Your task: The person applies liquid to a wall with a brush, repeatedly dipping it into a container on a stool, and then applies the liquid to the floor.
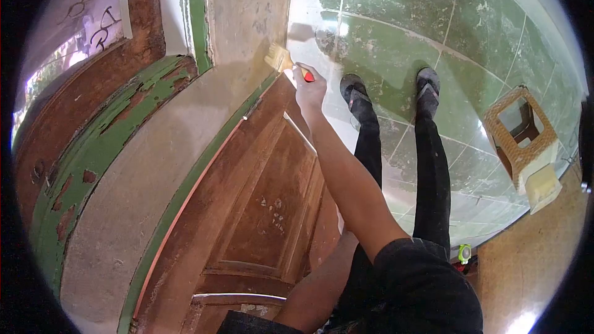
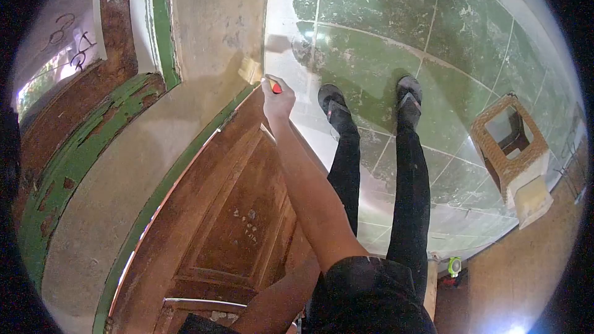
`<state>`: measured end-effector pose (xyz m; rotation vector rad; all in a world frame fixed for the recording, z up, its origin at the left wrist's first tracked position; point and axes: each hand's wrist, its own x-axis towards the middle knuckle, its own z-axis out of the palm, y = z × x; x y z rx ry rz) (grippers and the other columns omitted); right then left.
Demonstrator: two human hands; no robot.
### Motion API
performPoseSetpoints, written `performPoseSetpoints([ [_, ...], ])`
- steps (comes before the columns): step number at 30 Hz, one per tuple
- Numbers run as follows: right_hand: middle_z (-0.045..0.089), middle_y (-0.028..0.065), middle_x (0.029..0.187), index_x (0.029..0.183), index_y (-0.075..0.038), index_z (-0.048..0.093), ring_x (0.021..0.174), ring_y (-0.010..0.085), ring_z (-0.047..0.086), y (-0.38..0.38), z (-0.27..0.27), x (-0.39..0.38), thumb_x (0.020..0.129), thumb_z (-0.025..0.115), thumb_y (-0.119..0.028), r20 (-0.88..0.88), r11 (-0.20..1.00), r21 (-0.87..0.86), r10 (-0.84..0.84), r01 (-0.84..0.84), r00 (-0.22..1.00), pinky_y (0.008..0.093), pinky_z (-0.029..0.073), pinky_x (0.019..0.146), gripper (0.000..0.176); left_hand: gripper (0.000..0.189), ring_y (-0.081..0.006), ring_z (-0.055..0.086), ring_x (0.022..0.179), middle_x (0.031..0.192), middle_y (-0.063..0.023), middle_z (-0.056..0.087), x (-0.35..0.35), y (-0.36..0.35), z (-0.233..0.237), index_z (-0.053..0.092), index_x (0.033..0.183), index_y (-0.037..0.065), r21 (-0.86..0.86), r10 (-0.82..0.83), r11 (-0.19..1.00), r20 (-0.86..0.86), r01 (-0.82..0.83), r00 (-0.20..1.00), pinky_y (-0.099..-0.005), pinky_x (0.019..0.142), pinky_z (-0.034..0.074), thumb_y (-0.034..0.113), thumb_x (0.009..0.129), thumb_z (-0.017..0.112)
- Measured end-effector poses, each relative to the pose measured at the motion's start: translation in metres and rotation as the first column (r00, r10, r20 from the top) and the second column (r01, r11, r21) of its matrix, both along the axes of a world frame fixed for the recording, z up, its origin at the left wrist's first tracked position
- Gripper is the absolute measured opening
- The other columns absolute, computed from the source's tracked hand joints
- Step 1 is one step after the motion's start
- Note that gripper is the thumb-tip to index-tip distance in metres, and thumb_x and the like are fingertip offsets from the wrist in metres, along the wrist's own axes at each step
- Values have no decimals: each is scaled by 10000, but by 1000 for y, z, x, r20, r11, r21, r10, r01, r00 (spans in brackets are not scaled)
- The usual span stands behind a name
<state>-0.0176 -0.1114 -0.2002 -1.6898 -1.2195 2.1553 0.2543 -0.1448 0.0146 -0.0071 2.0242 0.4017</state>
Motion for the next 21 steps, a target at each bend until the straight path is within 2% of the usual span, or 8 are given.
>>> performPoseSetpoints([
  [1,675,39,708,977,-11,716,634,90,586,2,0,0,866,701,-111,-36,991,129,33,-28,999,250,465,589,151,500,-324,350,1341,1411,-123,462,0,1,0,505,1328,106,0,-3,1000,-3,3,1000,-511,1116,248,350,899,588],
  [3,715,73,823,1024,-32,708,696,105,621,11,37,0,859,717,-126,-33,988,-63,137,-139,990,253,492,644,190,500,-324,352,1339,1410,-124,463,-1,5,-2,505,1328,105,6,-8,1000,-12,8,1000,-510,1115,250,349,899,588],
  [5,720,89,940,1053,-50,704,741,119,642,0,63,-1,880,707,-163,-261,907,373,306,-196,916,258,509,660,206,499,-325,355,1338,1408,-125,464,-3,8,-4,505,1327,104,11,-17,1000,-20,18,1000,-510,1114,253,348,900,588],
  [11,702,63,943,1083,-77,700,755,116,632,46,126,22,937,635,-174,-397,852,96,508,-515,765,238,498,642,188,497,-325,363,1332,1404,-127,468,-5,6,-3,505,1326,101,-3,-49,999,-38,49,998,-508,1111,259,344,901,589],
  [12,695,53,907,1099,-77,696,733,97,605,44,112,21,946,626,-176,-390,852,-191,390,-488,834,215,478,645,196,496,-325,364,1331,1403,-127,469,-6,6,-3,505,1325,101,-5,-54,999,-43,53,998,-508,1111,260,344,901,590],
  [13,686,37,861,1115,-75,696,695,78,576,32,86,18,957,614,-192,-475,942,-135,211,-308,854,212,466,608,212,496,-325,365,1330,1402,-127,469,-7,6,-3,505,1325,100,-7,-58,998,-49,58,997,-507,1110,261,343,901,590],
  [17,699,51,893,1129,-68,696,728,86,623,-1,-2,11,958,613,-191,-246,979,-84,159,-185,956,236,501,635,227,495,-325,371,1327,1399,-129,472,-11,10,-3,504,1324,98,-13,-81,997,-76,80,994,-506,1108,266,341,902,590],
  [21,716,105,974,1158,-56,679,782,120,680,-23,12,18,951,615,-170,-194,985,-20,166,-173,967,253,532,683,246,493,-325,376,1323,1396,-130,475,-9,7,2,504,1323,96,-28,-106,994,-79,104,991,-505,1106,270,338,902,591],
])
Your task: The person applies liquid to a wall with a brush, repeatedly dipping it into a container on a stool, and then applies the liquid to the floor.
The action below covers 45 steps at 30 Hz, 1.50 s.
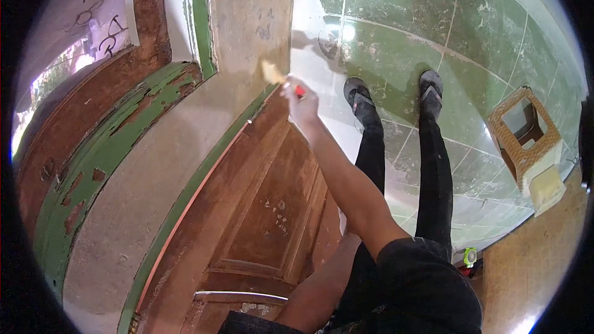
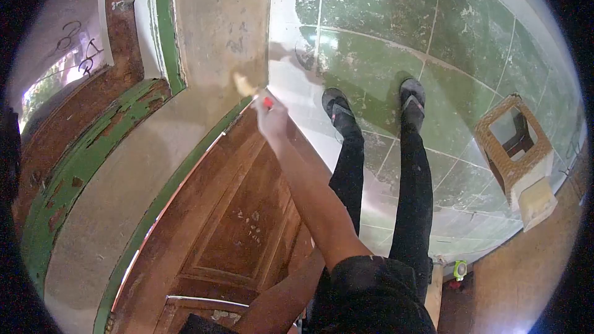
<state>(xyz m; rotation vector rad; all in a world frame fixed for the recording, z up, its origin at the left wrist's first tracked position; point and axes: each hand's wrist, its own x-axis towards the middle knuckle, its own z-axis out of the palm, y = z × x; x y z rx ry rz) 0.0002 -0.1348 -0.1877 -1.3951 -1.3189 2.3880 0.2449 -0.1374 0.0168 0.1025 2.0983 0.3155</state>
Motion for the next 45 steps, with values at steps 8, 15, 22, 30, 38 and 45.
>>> performPoseSetpoints([
  [8,688,115,975,1178,-25,643,743,130,650,23,104,39,975,569,-160,-381,953,-258,53,-161,923,257,553,676,254,490,-326,386,1316,1390,-133,480,1,5,-3,504,1321,92,-6,-31,1000,-20,31,999,-503,1102,279,333,903,592],
  [15,682,52,892,1216,-25,632,775,99,639,-14,-2,-3,995,546,-148,61,956,-202,-204,212,977,232,521,702,267,488,-326,395,1309,1385,-135,484,4,12,-3,503,1319,89,-18,-58,998,-50,57,997,-501,1099,286,329,904,594],
  [22,718,105,961,1171,-74,642,752,161,692,6,72,18,987,525,-141,-310,992,88,112,-89,944,265,576,650,227,485,-327,405,1303,1380,-138,489,12,22,-2,503,1317,85,-14,-80,997,-53,79,995,-500,1096,294,325,906,595],
  [30,699,97,916,1144,-42,634,773,142,658,20,84,10,1022,468,-212,-313,956,-173,175,-237,934,278,567,731,268,482,-327,415,1296,1374,-141,494,13,20,-5,503,1315,81,-34,-100,995,-71,98,992,-498,1092,303,320,907,596],
  [38,686,119,997,1042,35,644,838,167,682,32,3,-14,998,543,-202,-50,996,-89,-3,-2,999,276,561,757,262,480,-328,426,1288,1368,-143,499,8,28,-8,502,1313,77,-70,-104,993,-133,96,986,-496,1088,312,316,908,598],
  [45,702,87,887,1051,6,674,778,118,654,15,61,-4,945,616,-134,-118,974,226,2,25,993,244,523,697,185,477,-328,435,1282,1363,-146,504,-1,30,-2,502,1311,74,-83,-152,987,-168,140,974,-494,1085,319,311,909,599],
])
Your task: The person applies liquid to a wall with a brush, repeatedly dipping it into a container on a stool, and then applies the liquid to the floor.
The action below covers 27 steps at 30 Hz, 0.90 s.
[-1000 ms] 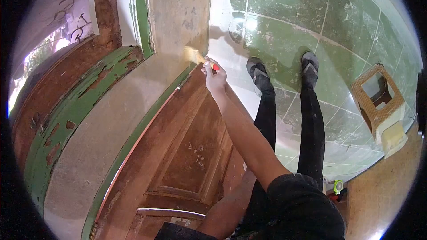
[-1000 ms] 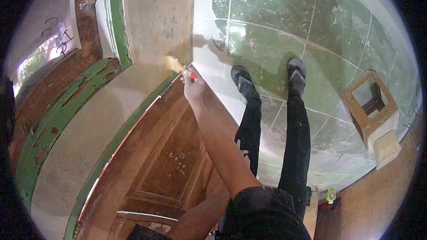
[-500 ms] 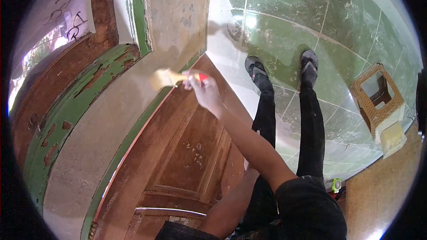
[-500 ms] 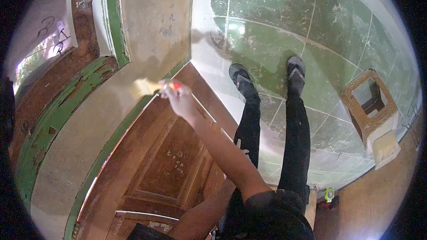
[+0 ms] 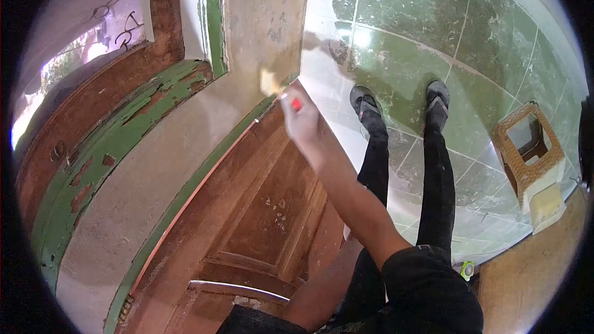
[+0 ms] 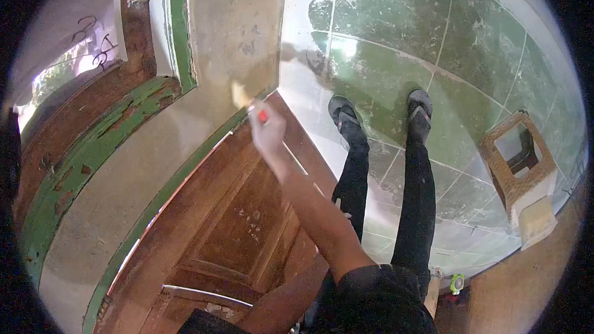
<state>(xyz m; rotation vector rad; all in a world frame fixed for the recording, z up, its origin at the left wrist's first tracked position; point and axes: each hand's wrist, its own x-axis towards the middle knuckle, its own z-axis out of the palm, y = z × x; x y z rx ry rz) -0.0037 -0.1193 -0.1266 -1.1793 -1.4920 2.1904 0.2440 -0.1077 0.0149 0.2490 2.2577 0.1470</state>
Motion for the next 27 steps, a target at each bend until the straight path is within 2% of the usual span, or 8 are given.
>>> performPoseSetpoints([
  [4,716,111,980,1078,-21,679,854,145,687,4,100,17,938,621,-123,-254,981,-174,40,-86,966,266,554,729,182,476,-328,440,1278,1360,-147,507,2,2,-2,502,1310,72,2,-19,1000,1,19,1000,-493,1083,324,309,910,599],
  [7,710,139,1017,1081,-38,670,864,185,701,11,110,30,931,613,-89,-272,927,-344,50,-146,961,304,592,728,169,475,-328,444,1275,1358,-148,509,4,1,-1,502,1309,70,-4,-27,1000,0,27,1000,-492,1081,327,307,910,600],
  [13,674,138,1018,1073,13,640,900,212,690,-22,-12,22,940,579,-41,-149,896,-438,-161,81,976,313,577,806,156,473,-329,452,1270,1354,-150,512,6,-1,2,501,1308,67,-15,-46,999,-17,46,999,-490,1078,333,304,911,601],
  [17,703,120,986,1095,8,643,880,176,685,-38,-72,41,954,590,-65,162,973,-218,-37,72,986,267,538,791,168,471,-329,457,1266,1351,-152,515,7,1,4,501,1307,65,-12,-62,998,-27,62,998,-489,1076,338,301,912,602],
  [19,708,110,978,1091,4,649,913,158,673,-39,-40,33,953,589,-62,-46,968,-238,-98,84,994,277,533,820,164,471,-329,460,1265,1349,-153,516,6,3,0,501,1306,64,-8,-72,997,-32,72,997,-489,1075,340,300,912,602],
  [23,694,130,1032,1100,4,639,936,183,676,-9,85,32,950,575,-60,-339,956,-214,120,-201,933,320,555,845,175,469,-329,465,1261,1346,-154,519,13,3,-1,501,1305,62,-11,-74,997,-25,74,997,-488,1074,344,298,913,603],
  [25,679,171,1060,1098,-14,628,918,217,694,6,123,37,979,522,-104,-400,826,-504,36,-253,916,328,580,859,183,468,-329,467,1259,1345,-155,520,14,6,-6,501,1305,61,-8,-78,997,-28,78,997,-487,1073,346,296,913,603],
  [27,669,204,1047,1127,16,605,916,230,694,12,114,39,990,503,-109,-439,819,-517,-5,-248,898,331,584,856,212,516,-342,350,1338,1409,-149,455,29,-8,-18,497,1331,93,43,7,999,26,-8,1000,-513,1116,252,352,895,589],
])
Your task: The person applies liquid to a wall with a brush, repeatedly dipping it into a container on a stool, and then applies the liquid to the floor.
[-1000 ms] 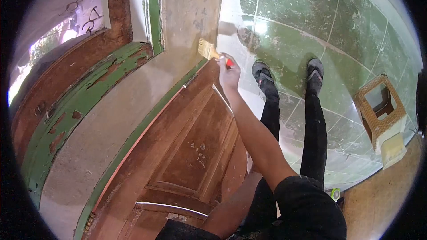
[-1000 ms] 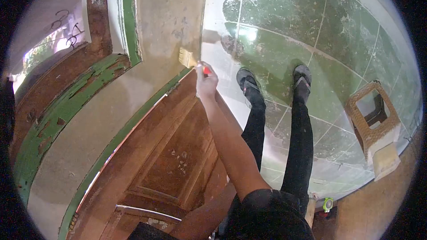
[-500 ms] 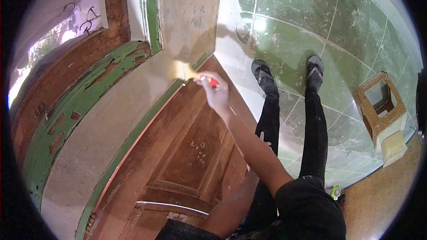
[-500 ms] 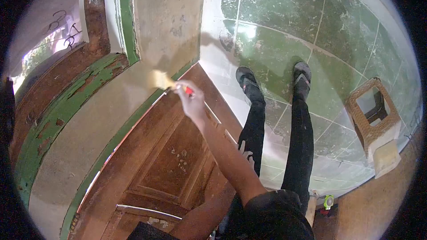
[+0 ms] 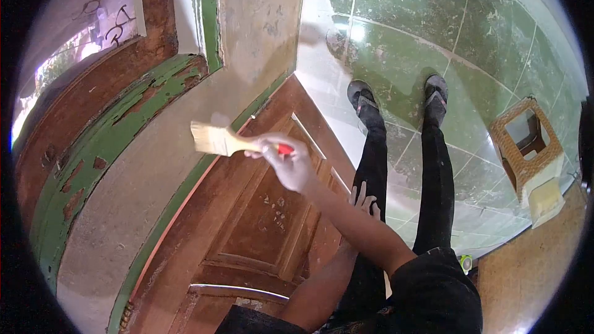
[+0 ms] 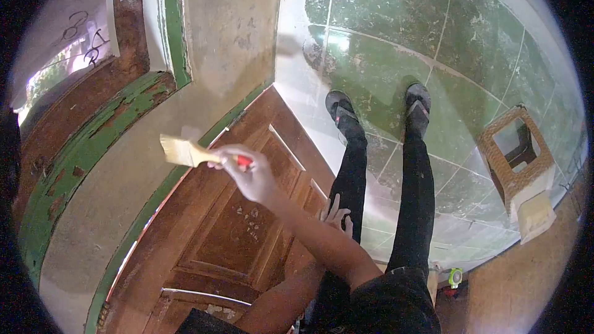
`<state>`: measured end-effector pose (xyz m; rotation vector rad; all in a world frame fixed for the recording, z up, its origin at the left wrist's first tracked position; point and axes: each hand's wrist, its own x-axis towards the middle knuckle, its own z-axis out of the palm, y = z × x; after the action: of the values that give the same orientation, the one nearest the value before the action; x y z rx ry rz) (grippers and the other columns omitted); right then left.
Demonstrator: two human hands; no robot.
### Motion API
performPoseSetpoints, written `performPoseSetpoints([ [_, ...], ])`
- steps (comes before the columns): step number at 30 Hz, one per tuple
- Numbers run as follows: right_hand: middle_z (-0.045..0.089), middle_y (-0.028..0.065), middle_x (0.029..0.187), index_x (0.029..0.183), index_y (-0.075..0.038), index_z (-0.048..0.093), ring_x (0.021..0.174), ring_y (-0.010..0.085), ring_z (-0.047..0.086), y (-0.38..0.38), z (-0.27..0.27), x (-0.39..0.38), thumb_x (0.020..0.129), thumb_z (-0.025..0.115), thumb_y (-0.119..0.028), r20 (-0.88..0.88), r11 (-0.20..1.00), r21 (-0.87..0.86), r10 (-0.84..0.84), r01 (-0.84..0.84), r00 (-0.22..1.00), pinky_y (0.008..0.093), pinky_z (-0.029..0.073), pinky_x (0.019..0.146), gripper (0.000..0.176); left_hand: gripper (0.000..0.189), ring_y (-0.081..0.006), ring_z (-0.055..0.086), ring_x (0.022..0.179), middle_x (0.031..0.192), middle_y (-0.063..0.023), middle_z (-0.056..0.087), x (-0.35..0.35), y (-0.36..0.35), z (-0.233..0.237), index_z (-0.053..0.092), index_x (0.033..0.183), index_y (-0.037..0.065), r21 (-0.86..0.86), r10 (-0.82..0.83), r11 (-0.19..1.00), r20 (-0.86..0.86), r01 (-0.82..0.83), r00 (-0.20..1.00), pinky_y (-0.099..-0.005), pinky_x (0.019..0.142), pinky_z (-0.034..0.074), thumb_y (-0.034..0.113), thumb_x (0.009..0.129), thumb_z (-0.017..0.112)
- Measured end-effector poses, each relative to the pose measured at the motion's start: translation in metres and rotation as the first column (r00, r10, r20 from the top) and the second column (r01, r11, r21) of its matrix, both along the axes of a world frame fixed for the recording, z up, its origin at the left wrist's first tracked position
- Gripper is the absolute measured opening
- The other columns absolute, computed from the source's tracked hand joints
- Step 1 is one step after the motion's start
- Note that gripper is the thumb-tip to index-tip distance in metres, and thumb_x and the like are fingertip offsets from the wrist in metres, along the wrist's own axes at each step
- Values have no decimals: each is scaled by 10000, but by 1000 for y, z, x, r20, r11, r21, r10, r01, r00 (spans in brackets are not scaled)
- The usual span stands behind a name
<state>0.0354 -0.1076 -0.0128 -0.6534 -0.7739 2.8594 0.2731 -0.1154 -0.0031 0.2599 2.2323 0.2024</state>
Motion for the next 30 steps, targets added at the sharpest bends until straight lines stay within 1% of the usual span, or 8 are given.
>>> performPoseSetpoints([
  [5,711,134,1055,1197,-104,613,838,161,713,-24,-114,-21,998,501,-151,325,990,129,15,-60,946,170,408,377,233,568,-356,232,1416,1473,-143,387,-2,-8,3,490,1360,123,34,79,996,72,-81,994,-539,1159,157,409,876,574],
  [7,680,140,1058,1146,45,622,892,214,699,-20,-152,-22,984,547,-97,488,997,67,-59,30,871,298,579,829,228,570,-356,232,1416,1474,-143,386,-4,-9,6,488,1361,123,30,73,997,85,-76,994,-539,1159,156,411,876,574],
  [14,694,113,1015,1133,42,625,864,165,687,8,-129,-33,976,578,-126,519,964,257,-75,-72,851,263,537,813,235,579,-358,231,1417,1475,-144,383,-11,-1,7,482,1366,121,33,58,997,132,-63,990,-539,1159,156,415,875,574],
  [16,698,131,1023,1125,-26,650,797,131,664,9,-96,-41,980,544,-147,182,904,426,-46,-37,982,221,533,738,217,582,-358,230,1417,1476,-144,382,-12,1,10,481,1367,121,29,56,998,152,-61,987,-540,1159,156,416,875,574],
  [20,705,102,1017,1101,-35,653,907,160,679,48,-71,-38,984,522,-149,324,970,168,113,-174,939,277,530,838,209,587,-359,230,1417,1477,-145,380,-22,0,14,477,1370,120,7,53,998,177,-55,983,-540,1159,156,418,874,574],
  [24,708,70,940,1170,-87,657,864,125,669,34,-130,-57,989,532,-163,351,928,349,-255,127,901,250,526,765,233,592,-359,229,1417,1478,-145,378,-31,4,21,474,1373,118,-8,49,999,201,-48,978,-540,1159,156,421,874,574],
  [28,700,73,952,1139,-106,672,789,127,637,22,-113,-56,1001,528,-191,343,826,476,140,-300,929,259,529,701,217,597,-360,228,1417,1479,-146,376,-44,16,20,470,1376,117,2,30,1000,228,-31,973,-541,1159,156,423,873,574],
  [30,700,73,990,1128,-53,654,891,144,659,20,-93,-38,1001,528,-178,101,866,499,-18,-35,995,273,536,789,219,599,-360,228,1417,1479,-146,375,-47,18,24,469,1377,117,-2,24,1000,248,-25,968,-541,1159,155,424,873,574],
])
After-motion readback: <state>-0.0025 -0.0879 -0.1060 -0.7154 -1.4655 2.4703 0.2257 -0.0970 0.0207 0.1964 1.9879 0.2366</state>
